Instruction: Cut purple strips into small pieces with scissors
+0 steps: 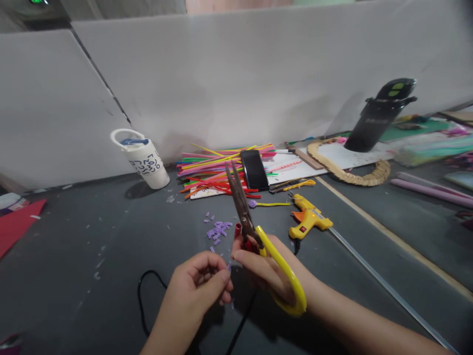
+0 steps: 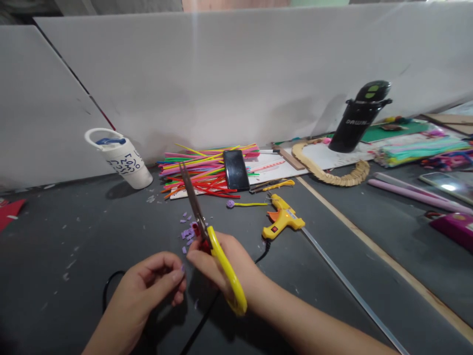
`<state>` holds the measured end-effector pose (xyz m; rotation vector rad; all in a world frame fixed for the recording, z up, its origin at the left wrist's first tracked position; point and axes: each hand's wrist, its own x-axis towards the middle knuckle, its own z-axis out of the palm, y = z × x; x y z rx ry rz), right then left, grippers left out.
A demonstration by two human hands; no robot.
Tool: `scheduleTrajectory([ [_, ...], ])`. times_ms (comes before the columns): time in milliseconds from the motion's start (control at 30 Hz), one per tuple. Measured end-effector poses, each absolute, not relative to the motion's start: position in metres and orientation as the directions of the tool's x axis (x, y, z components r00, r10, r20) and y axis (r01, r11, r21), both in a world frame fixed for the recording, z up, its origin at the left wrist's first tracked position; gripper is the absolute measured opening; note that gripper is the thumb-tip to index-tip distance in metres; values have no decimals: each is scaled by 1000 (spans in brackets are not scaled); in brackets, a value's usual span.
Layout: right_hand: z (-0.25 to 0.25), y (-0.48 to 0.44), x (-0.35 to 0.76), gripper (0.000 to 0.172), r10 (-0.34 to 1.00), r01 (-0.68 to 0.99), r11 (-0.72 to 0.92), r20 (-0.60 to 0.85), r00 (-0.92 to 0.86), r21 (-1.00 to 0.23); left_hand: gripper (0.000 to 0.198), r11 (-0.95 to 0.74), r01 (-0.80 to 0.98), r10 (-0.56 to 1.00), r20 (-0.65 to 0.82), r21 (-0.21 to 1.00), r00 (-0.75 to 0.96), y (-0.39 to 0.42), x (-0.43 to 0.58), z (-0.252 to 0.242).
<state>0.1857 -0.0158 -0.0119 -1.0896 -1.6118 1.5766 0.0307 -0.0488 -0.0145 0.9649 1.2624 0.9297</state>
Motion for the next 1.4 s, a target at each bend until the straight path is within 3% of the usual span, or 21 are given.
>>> scheduleTrajectory([
  [233, -13, -17, 183, 8, 899, 264, 21, -97, -427, -964, 7, 185, 166, 982, -190, 969, 15, -51, 32, -18],
  [433, -14, -15, 189, 9, 837, 215, 51, -75, -543, -975, 15, 413, -141, 900, -380, 900, 212, -49, 27, -17],
  [533, -14, -15, 190, 9, 836, 224, 91, -48, -547, -970, 12, 485, -206, 862, -426, 850, 275, -49, 26, -19],
  [767, -13, -14, 187, 8, 851, 263, 144, -17, -525, -954, 11, 486, -225, 861, -419, 845, 288, -49, 28, -22],
  [900, -11, -16, 191, 23, 873, 278, 194, 37, -486, -941, 9, 400, -276, 915, -363, 874, 178, -49, 27, -15],
  [1167, -15, -26, 185, 51, 856, 640, 395, 12, -516, -659, 3, 208, -467, 968, -250, 860, -30, -48, 19, -10],
  [1267, -18, -28, 182, 54, 868, 709, 427, 35, -495, -562, 6, 156, -526, 975, -215, 836, -53, -48, 19, -8],
  [1400, -19, -31, 182, 54, 879, 727, 437, 78, -471, -529, 7, 122, -547, 979, -192, 828, -73, -49, 20, -6],
])
